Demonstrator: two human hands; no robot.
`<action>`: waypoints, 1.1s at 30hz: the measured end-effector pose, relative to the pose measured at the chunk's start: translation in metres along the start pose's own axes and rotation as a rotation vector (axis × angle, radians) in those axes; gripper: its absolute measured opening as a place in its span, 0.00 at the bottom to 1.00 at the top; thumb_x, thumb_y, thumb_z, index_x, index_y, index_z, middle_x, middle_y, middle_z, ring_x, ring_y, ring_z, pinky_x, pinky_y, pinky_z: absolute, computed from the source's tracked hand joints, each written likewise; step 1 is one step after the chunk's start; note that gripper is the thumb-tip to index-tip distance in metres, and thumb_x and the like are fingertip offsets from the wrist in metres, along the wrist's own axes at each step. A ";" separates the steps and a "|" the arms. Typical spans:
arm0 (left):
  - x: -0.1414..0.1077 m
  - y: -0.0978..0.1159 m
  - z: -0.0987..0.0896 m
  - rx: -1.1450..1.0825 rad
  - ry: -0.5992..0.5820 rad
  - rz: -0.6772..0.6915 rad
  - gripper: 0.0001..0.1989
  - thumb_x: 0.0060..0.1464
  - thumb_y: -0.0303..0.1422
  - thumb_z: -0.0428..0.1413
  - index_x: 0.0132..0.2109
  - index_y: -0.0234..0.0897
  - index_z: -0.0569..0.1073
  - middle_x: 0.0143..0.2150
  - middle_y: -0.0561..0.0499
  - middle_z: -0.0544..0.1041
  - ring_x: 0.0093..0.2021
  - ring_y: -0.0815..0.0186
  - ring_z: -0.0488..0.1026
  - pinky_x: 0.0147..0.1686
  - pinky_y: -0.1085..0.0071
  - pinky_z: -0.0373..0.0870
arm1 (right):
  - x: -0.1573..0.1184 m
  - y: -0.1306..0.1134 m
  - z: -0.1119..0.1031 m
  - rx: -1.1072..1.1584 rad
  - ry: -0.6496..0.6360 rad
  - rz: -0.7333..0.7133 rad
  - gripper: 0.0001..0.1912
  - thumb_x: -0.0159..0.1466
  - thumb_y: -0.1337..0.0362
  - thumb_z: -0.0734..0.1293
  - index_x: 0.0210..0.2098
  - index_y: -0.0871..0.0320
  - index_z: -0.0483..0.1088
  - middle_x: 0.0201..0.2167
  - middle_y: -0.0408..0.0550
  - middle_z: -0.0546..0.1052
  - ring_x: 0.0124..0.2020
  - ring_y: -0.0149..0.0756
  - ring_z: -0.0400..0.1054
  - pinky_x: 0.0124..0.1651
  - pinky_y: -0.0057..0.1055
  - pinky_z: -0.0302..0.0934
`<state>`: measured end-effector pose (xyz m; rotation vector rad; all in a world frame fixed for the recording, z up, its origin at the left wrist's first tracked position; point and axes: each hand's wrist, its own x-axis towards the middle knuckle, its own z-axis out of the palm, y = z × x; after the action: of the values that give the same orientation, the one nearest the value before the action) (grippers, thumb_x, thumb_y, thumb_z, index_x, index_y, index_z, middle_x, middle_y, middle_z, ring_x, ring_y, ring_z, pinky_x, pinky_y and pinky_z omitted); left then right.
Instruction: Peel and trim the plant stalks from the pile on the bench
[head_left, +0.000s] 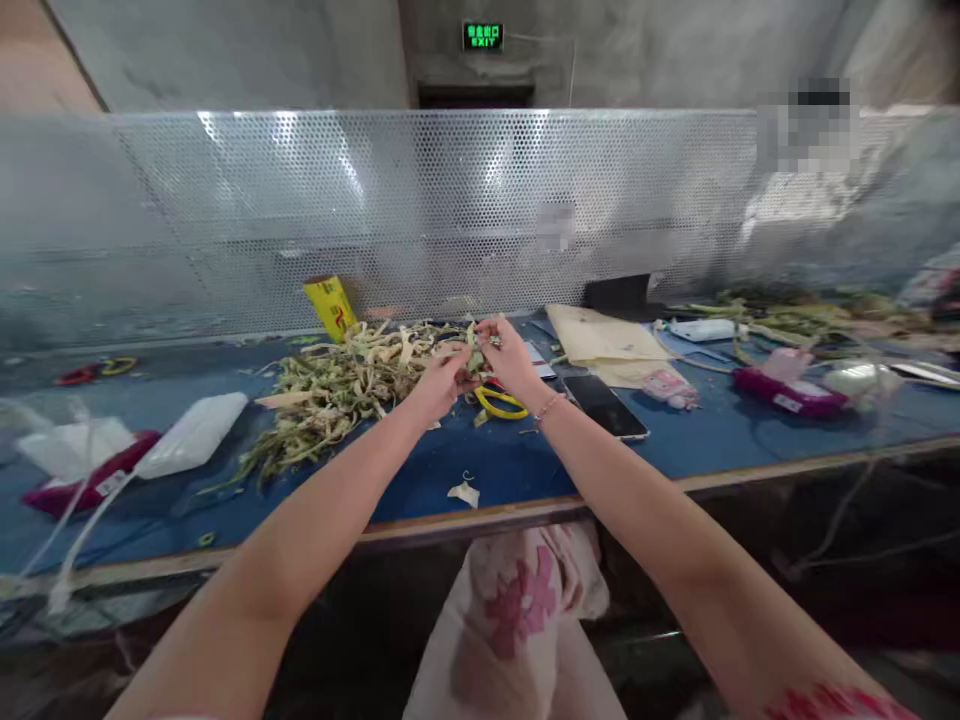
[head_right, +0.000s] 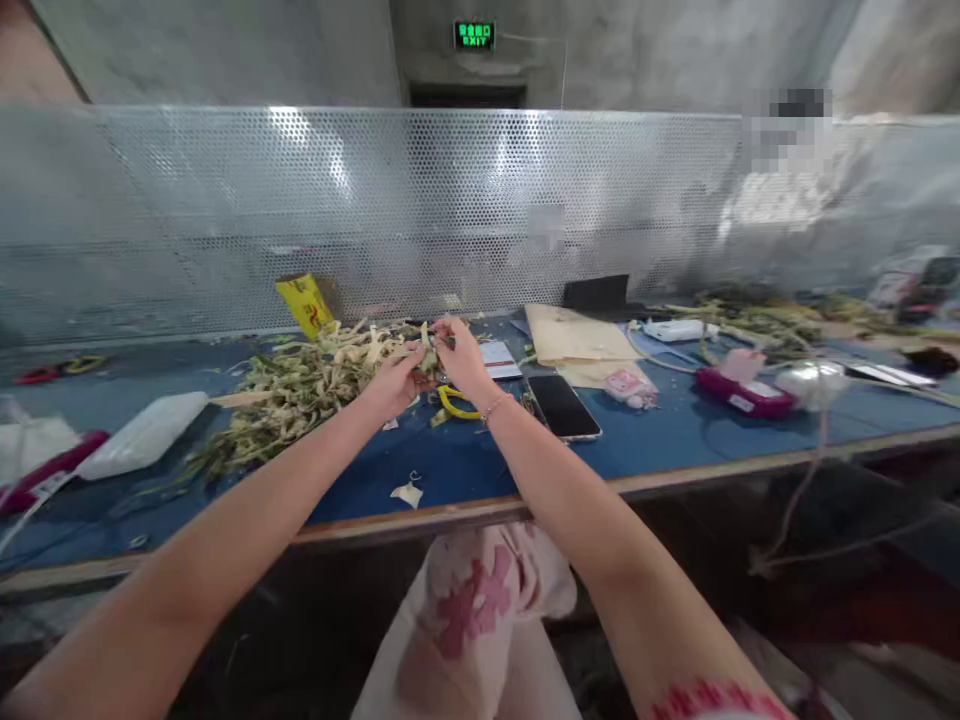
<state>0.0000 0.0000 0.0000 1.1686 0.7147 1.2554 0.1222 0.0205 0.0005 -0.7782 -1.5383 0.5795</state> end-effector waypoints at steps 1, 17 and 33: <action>0.001 -0.001 -0.001 0.013 -0.006 0.004 0.17 0.36 0.40 0.62 0.30 0.37 0.63 0.19 0.61 0.65 0.18 0.76 0.65 0.24 0.77 0.69 | 0.000 0.001 0.001 0.010 0.012 0.012 0.06 0.54 0.69 0.58 0.33 0.58 0.61 0.30 0.43 0.63 0.34 0.29 0.60 0.34 0.27 0.58; -0.004 0.001 0.004 0.038 -0.021 0.030 0.18 0.33 0.38 0.62 0.26 0.36 0.60 0.20 0.60 0.69 0.18 0.74 0.68 0.23 0.76 0.67 | -0.002 -0.002 0.008 0.098 0.104 0.061 0.08 0.53 0.68 0.61 0.33 0.57 0.60 0.31 0.42 0.63 0.30 0.26 0.59 0.30 0.24 0.58; -0.001 0.001 0.005 -0.024 0.027 0.022 0.13 0.37 0.32 0.61 0.31 0.34 0.67 0.22 0.56 0.72 0.21 0.73 0.70 0.25 0.75 0.69 | -0.001 -0.006 0.009 0.498 0.069 0.383 0.08 0.53 0.61 0.63 0.28 0.57 0.59 0.19 0.35 0.60 0.17 0.21 0.52 0.20 0.22 0.50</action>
<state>0.0046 -0.0023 0.0021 1.1441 0.7064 1.2968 0.1125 0.0168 0.0030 -0.6941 -1.1135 1.1549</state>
